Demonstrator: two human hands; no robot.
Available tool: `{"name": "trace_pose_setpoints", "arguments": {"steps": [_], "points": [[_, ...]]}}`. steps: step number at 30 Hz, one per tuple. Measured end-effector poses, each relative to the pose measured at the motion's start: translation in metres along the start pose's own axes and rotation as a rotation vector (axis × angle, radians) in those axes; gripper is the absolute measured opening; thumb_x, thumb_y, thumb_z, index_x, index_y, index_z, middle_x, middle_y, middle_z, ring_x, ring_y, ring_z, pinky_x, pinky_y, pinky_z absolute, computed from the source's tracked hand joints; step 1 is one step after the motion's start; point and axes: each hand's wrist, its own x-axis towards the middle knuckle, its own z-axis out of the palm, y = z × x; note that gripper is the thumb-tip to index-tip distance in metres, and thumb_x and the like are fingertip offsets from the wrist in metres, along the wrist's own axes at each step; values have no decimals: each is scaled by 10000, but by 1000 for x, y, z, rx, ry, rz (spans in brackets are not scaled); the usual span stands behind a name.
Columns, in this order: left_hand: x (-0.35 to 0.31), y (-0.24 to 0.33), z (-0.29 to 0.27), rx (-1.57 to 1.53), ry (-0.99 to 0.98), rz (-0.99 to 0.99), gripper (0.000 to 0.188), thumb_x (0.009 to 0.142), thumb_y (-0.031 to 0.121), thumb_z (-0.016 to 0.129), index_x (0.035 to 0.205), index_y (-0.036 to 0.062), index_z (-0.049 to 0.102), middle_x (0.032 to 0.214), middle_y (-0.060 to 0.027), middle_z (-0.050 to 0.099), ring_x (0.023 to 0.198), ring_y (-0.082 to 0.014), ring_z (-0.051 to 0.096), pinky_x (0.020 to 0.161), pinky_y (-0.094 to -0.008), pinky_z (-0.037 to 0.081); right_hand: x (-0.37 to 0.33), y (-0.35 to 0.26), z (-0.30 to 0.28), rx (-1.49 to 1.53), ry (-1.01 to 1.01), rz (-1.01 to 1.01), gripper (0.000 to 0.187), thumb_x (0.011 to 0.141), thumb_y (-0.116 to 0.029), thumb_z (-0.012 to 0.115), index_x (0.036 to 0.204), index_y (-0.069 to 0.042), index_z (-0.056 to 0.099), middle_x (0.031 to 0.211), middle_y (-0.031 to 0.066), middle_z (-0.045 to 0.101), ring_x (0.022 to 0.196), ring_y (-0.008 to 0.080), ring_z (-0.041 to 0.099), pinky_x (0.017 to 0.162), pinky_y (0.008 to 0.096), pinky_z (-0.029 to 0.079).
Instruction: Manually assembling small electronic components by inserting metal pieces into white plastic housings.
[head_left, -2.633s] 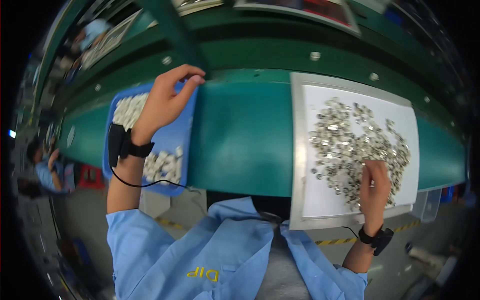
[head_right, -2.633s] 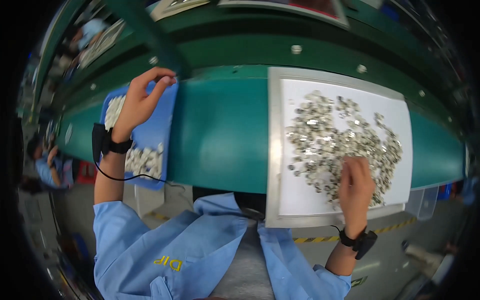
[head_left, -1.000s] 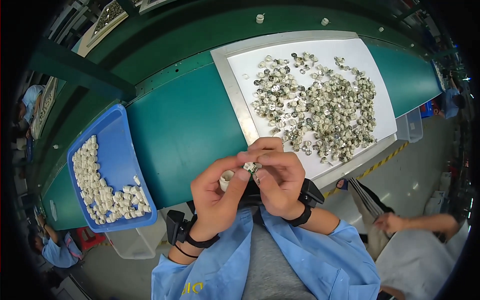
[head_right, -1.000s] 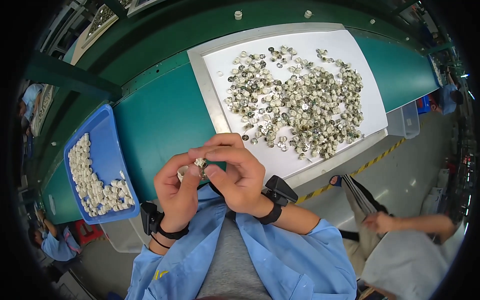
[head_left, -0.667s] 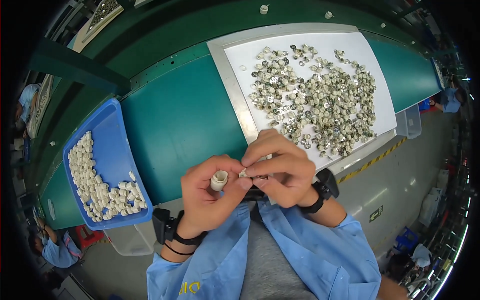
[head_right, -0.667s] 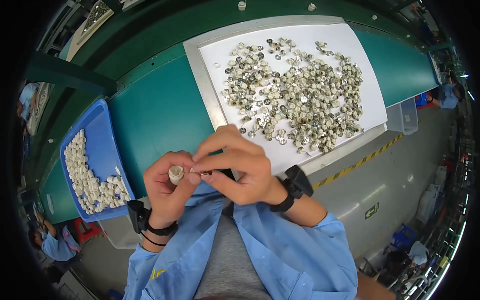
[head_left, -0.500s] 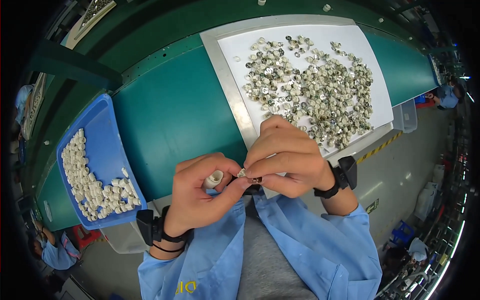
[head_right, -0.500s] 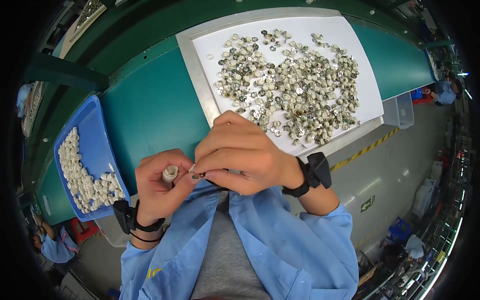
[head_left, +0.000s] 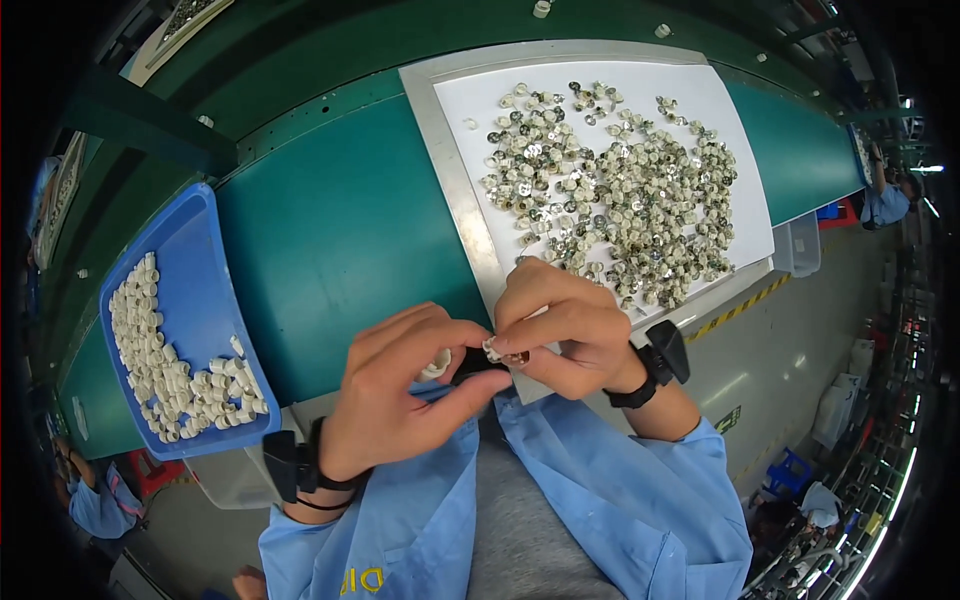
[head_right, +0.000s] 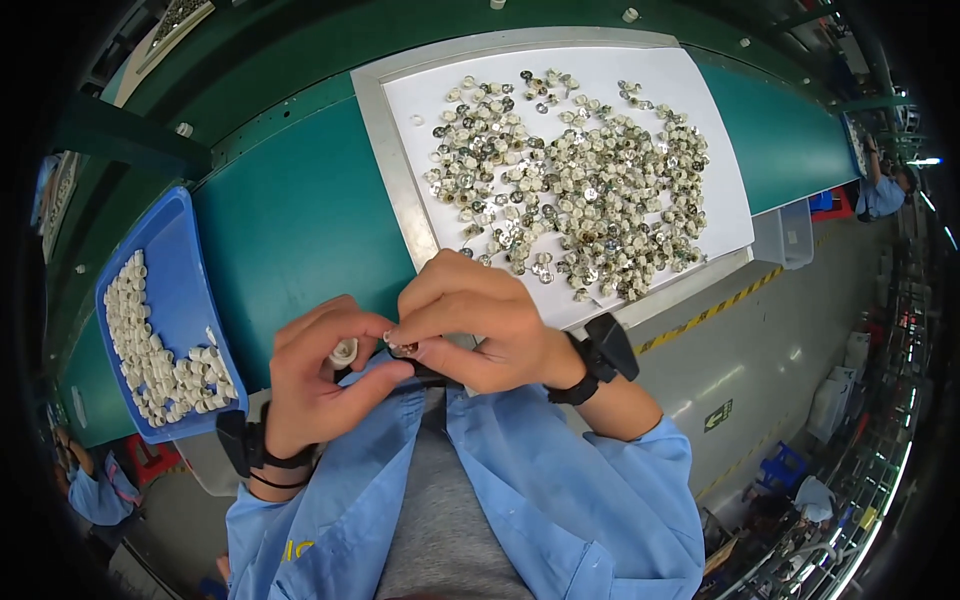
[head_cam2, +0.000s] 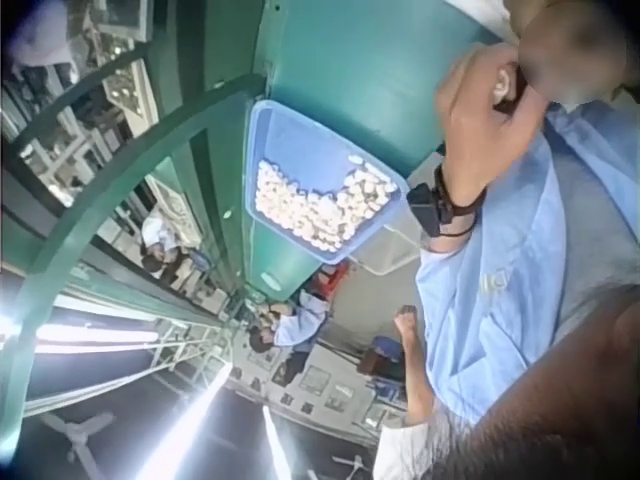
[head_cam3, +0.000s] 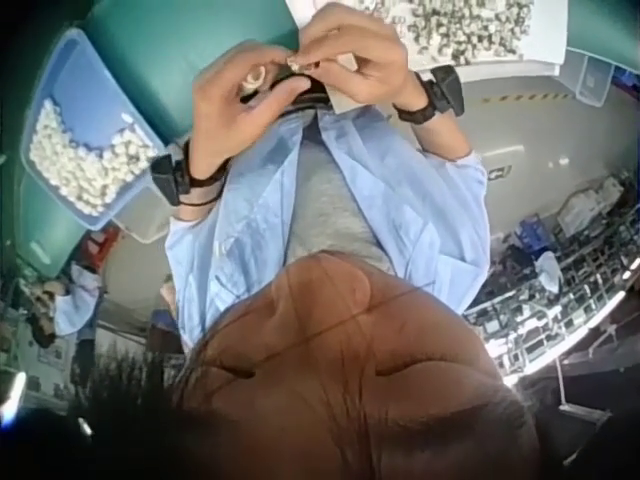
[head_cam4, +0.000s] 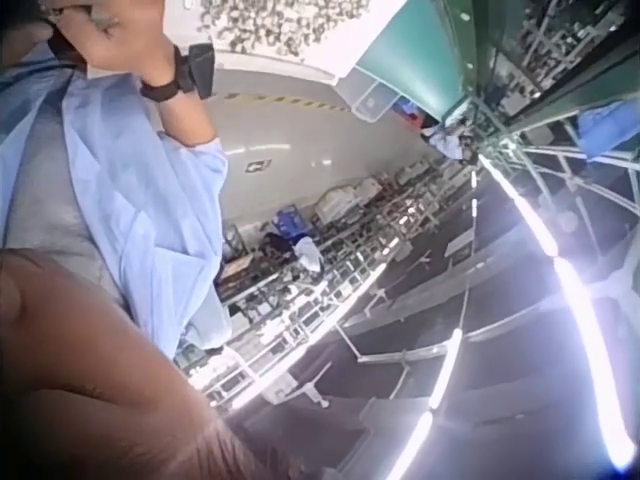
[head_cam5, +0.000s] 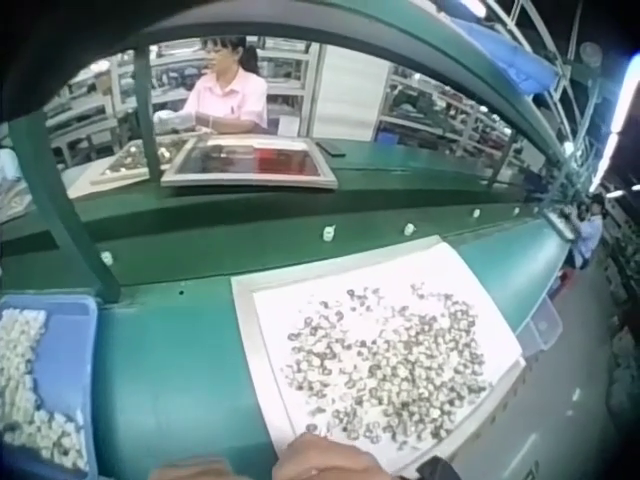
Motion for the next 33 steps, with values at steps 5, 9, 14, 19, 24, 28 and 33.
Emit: {"name": "trace_pose_setpoints", "arguments": {"steps": [5,9,14,19,24,28,33], "points": [[-8,-6,10,89,143,57,304,717,-33,799,982,-8,652,682,-49,561,587,-149,509,519,-279,362,-7,4,11,104,137,78,161,811,29,681,971,24,705,918,171,666,743,216,611,638,334,456],[-4,-2,5,212,111,100,262,730,-18,793,952,-9,654,693,-63,566,592,-189,525,532,-307,389,3,-3,1,0,47,116,192,802,24,697,993,40,706,907,168,671,738,228,626,629,327,474],[-4,-3,0,308,42,80,193,757,33,785,896,-6,657,701,-86,579,590,-247,545,566,-355,440,6,-6,-9,-295,-112,1,236,784,23,716,1019,45,710,865,148,685,710,236,654,605,324,503],[-5,-4,-9,333,-44,97,206,778,7,747,952,-16,640,756,-111,593,628,-245,556,587,-346,449,10,-16,-11,-237,-154,171,212,775,5,732,987,0,718,883,108,697,740,234,673,639,318,534],[-2,-1,-7,156,4,12,328,794,-38,699,1112,-39,618,843,-134,612,681,-227,568,611,-328,456,8,-16,-14,-118,-45,183,203,770,32,697,972,43,688,868,150,694,704,235,644,630,343,499],[-12,-11,-7,38,27,-44,457,838,-67,648,1287,-57,563,909,-143,607,744,-205,579,656,-310,480,15,-15,-6,-46,86,142,209,770,28,688,977,47,666,893,160,693,720,236,623,681,360,481],[-19,-21,5,-119,181,18,514,875,-84,643,1375,-54,526,1010,-151,610,881,-231,653,775,-328,542,14,-6,2,-2,162,134,220,784,23,676,1002,48,655,912,167,691,740,234,616,711,372,462]]}}
